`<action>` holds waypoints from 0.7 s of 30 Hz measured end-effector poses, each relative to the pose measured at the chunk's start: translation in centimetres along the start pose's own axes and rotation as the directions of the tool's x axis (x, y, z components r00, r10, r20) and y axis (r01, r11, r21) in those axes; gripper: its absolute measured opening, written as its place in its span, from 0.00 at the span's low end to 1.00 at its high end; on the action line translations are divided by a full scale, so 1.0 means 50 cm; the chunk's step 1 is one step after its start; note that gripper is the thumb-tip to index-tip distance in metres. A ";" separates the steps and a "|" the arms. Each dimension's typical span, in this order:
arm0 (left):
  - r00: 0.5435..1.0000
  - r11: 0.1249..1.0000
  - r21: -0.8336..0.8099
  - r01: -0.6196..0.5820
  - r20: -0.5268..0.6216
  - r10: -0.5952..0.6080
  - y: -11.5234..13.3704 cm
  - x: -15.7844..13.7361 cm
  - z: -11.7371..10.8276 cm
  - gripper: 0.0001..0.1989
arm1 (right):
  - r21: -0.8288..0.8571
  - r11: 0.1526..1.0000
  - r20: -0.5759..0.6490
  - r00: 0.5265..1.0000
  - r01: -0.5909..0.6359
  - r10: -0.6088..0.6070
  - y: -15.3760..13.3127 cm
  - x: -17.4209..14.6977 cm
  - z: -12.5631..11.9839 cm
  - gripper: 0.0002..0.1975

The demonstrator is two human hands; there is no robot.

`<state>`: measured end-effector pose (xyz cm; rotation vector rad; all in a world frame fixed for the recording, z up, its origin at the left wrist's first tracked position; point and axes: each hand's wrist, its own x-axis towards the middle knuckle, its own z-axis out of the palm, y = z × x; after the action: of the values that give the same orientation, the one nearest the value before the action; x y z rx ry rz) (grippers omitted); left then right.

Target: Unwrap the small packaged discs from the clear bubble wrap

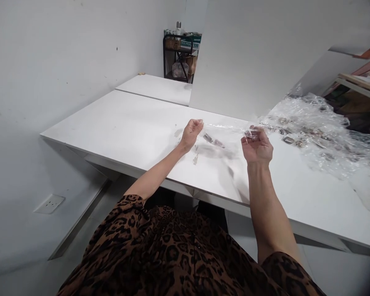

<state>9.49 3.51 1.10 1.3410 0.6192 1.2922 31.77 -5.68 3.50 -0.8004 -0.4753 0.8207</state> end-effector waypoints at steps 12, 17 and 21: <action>0.982 0.916 0.377 0.138 -0.176 -0.075 0.042 -0.009 -0.005 0.11 | -0.183 0.928 0.313 0.914 0.324 -0.257 -0.085 0.032 0.136 0.14; 0.983 0.897 0.411 0.165 -0.143 -0.115 0.041 -0.040 0.009 0.14 | -0.061 0.916 0.347 0.869 0.396 -0.353 -0.114 0.066 0.185 0.10; 0.985 0.892 0.421 0.166 -0.104 -0.134 0.046 -0.052 0.022 0.15 | -0.137 0.915 0.396 0.867 0.381 -0.302 -0.131 0.088 0.204 0.11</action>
<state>9.07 0.23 2.61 1.5687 1.0857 1.1183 30.81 -0.49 15.28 -0.7266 -1.0263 0.5884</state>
